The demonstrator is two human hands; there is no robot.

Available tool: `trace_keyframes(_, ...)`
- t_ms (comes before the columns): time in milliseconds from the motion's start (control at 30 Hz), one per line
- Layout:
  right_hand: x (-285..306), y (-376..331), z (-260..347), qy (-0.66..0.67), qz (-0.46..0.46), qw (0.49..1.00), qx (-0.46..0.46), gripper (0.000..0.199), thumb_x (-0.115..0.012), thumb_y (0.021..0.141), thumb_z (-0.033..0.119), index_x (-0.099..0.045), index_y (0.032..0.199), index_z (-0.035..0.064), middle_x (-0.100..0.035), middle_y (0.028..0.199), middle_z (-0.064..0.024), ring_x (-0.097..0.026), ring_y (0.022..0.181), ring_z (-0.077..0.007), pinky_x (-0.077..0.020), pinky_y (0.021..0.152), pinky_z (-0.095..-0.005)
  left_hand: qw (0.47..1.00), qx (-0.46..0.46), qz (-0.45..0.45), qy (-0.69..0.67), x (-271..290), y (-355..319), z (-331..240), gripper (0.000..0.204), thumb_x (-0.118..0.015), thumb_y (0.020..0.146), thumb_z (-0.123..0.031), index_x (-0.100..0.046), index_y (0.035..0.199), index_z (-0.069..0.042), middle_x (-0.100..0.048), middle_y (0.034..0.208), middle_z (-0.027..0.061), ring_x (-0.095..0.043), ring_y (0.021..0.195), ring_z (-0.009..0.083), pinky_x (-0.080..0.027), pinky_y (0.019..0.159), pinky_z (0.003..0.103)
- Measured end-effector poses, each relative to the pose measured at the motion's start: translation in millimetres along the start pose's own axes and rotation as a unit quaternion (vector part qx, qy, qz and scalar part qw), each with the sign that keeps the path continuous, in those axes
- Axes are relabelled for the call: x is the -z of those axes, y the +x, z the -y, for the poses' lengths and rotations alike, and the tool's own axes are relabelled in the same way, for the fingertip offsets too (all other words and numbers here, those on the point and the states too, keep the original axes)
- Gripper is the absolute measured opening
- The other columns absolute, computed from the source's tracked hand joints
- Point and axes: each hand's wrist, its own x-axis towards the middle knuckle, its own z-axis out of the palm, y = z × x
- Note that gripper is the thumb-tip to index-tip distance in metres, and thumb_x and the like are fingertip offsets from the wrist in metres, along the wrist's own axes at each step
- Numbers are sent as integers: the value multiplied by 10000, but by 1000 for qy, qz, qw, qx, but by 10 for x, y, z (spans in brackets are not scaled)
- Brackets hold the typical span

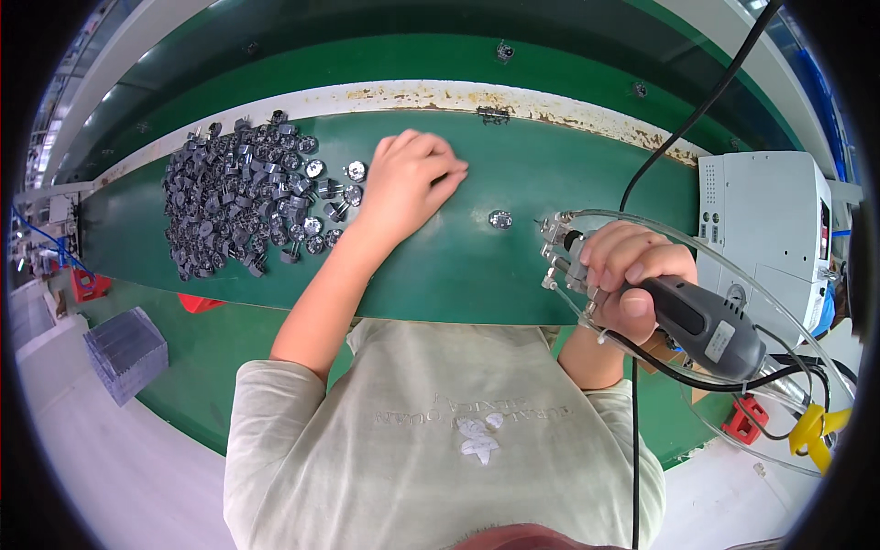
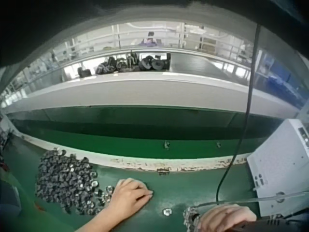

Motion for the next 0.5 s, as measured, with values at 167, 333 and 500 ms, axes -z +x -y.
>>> trace_keyframes(167, 9, -11, 27, -35, 7, 999, 11, 326, -794, 909, 241, -545, 941, 34, -590, 666, -71, -576, 539, -202, -531, 549, -376, 997, -33, -30, 64, -242, 524, 23, 223, -772, 848, -172, -784, 1068, -132, -664, 990, 16, -623, 1011, 251, -457, 894, 406)
trace_keyframes(333, 79, -35, 84, -28, -16, 999, 6, 345, -852, 872, 197, -552, 936, 36, -606, 650, -65, -591, 536, -196, -544, 570, -376, 999, -45, 14, 26, -150, 877, 11, 320, -769, 830, -183, -723, 1127, -71, -653, 1050, 102, -613, 1050, 319, -480, 939, 437)
trace_keyframes(500, 117, -49, 102, -42, -28, 999, 17, 346, -856, 865, 194, -556, 933, 35, -603, 648, -63, -592, 538, -194, -556, 580, -380, 965, -142, 179, -130, -156, 504, -310, 373, -808, 808, -304, -710, 1071, -58, -636, 1066, 118, -621, 1028, 336, -511, 911, 453)
